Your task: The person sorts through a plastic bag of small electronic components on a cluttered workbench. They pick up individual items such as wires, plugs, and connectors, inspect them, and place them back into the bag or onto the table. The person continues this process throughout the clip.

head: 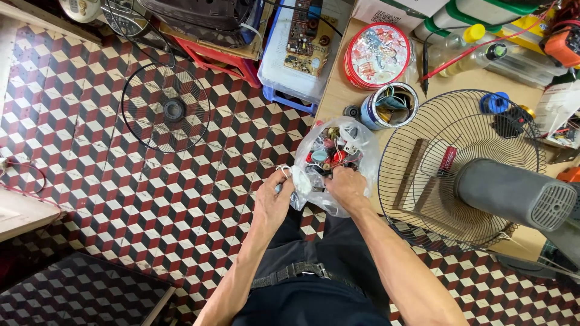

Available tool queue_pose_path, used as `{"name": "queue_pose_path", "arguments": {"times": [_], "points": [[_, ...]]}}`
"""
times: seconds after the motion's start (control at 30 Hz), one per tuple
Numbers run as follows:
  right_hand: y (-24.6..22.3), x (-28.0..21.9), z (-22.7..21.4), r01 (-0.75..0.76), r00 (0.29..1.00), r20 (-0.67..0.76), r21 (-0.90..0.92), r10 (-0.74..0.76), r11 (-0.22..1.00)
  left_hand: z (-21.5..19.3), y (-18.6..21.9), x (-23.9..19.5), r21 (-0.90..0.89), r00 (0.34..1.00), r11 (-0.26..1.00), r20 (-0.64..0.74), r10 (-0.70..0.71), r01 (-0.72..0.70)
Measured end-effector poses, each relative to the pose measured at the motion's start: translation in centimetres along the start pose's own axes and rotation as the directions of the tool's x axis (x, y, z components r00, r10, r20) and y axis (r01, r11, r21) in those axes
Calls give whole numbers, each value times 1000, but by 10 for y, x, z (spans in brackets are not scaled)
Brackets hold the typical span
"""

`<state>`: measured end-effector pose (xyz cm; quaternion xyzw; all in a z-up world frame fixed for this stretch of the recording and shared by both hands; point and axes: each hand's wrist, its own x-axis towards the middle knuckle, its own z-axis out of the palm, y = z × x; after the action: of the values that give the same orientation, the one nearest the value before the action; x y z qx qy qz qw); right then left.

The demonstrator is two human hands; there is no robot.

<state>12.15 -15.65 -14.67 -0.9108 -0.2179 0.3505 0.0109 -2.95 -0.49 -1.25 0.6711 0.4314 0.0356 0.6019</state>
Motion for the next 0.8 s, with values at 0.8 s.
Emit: {"name": "queue_pose_path", "arguments": {"times": [0.8], "points": [[37,-86,-78,63,979,-203,423,26,904,0,11,2,-46,988,994,124,-95,101]]}}
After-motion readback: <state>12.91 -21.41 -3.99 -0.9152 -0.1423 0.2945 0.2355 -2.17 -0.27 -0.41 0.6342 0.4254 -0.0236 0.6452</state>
